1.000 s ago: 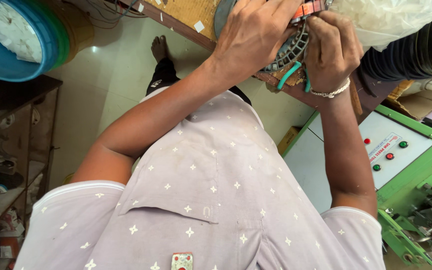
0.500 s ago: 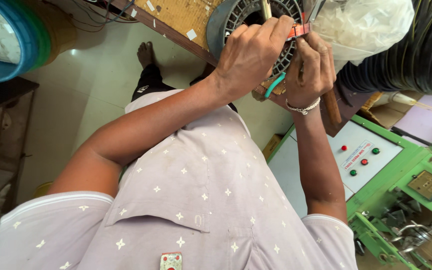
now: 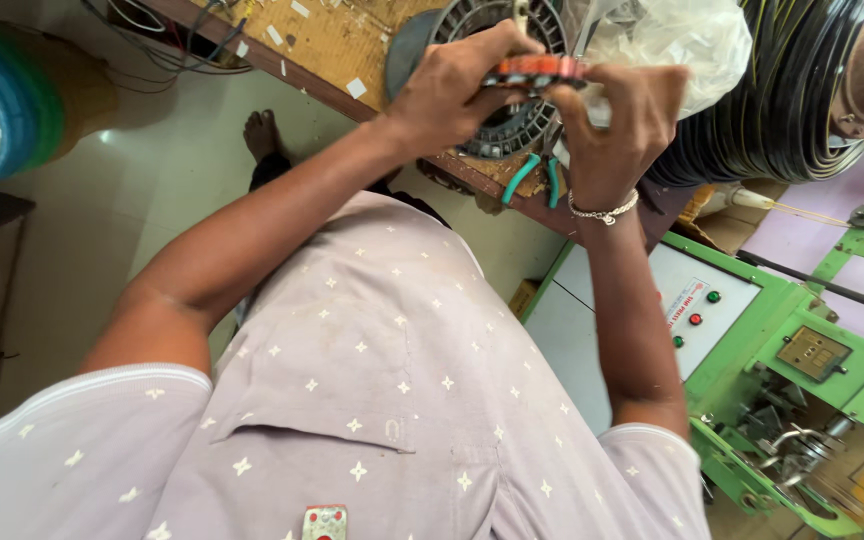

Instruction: The person is repairing an electrical motor stator by inserting small white insulating pieces into the copper windings. They use a screwdriver to adjust the windings and scissors to cut the insulating material to size.

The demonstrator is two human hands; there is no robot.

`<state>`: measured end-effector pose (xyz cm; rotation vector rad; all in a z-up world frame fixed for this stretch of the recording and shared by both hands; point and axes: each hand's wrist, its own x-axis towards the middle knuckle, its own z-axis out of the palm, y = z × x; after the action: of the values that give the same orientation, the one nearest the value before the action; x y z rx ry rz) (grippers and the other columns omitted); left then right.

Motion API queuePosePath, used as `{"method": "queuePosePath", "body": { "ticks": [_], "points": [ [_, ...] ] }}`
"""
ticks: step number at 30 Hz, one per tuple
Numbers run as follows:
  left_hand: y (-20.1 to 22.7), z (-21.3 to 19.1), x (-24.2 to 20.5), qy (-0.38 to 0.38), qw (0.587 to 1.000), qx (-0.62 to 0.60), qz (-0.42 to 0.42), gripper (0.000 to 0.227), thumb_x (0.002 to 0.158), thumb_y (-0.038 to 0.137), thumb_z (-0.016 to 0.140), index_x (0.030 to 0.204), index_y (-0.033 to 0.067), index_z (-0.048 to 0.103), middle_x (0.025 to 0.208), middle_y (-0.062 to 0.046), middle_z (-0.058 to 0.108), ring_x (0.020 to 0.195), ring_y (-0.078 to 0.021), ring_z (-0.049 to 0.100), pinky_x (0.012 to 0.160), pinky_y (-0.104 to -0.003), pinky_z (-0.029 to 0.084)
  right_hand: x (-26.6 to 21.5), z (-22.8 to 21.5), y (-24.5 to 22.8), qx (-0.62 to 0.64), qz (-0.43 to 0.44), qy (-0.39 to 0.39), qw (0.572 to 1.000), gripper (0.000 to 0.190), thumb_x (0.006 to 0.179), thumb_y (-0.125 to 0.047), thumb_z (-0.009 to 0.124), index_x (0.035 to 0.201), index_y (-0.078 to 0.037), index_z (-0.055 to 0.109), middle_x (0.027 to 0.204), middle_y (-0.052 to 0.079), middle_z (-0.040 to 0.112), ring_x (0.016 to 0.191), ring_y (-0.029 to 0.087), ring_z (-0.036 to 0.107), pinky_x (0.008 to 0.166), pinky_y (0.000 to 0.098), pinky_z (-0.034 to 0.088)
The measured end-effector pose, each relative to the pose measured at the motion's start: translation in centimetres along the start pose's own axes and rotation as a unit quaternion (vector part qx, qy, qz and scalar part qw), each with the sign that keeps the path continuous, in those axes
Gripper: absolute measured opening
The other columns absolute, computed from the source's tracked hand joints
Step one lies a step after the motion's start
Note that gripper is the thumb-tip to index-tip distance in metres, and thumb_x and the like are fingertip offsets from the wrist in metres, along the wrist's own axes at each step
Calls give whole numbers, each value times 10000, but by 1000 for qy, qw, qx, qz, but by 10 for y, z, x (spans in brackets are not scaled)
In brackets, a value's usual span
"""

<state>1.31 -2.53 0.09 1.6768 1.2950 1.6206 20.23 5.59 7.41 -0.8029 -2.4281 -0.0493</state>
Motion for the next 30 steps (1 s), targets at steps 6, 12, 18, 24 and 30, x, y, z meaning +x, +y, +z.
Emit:
{"method": "queuePosePath", "body": {
  "ticks": [6,12,18,24,30],
  "points": [
    [-5,-20,-2,-54,995,63,63,478,850,169,853,1255,108,605,1204,-163,685,1164,-304,622,940,-422,517,-21,4,-21,244,164,-37,955,498,926,-311,882,1294,-46,676,1212,107,644,1123,225,649,942,372,574],
    [13,4,-30,11,997,71,0,465,950,255,886,1293,111,607,1237,-36,631,1228,-291,544,1042,-437,469,-43,1,-31,272,175,-68,944,443,1038,-201,813,1403,-12,647,1299,99,731,1221,240,668,1039,352,577],
    [3,20,-44,52,986,138,82,425,1004,314,805,1285,77,591,1205,-65,594,1137,-269,577,958,-460,479,-52,-3,-36,228,146,-49,962,420,987,-196,798,1342,-10,673,1232,100,728,1178,284,589,1026,368,519],
    [-3,27,-43,85,974,162,136,374,1004,279,778,1240,59,588,1131,-74,623,1070,-279,612,910,-455,479,-58,3,-35,196,107,-27,974,306,1016,-199,764,1265,-29,712,1214,92,736,1154,278,595,1078,441,496],
    [-3,28,-41,100,975,158,120,347,981,257,789,1199,69,593,1089,-61,624,1031,-261,620,861,-439,461,-55,9,-35,211,112,-12,971,265,1011,-196,756,1206,-22,717,1194,90,741,1132,283,592,1073,444,497]
  ]
}}
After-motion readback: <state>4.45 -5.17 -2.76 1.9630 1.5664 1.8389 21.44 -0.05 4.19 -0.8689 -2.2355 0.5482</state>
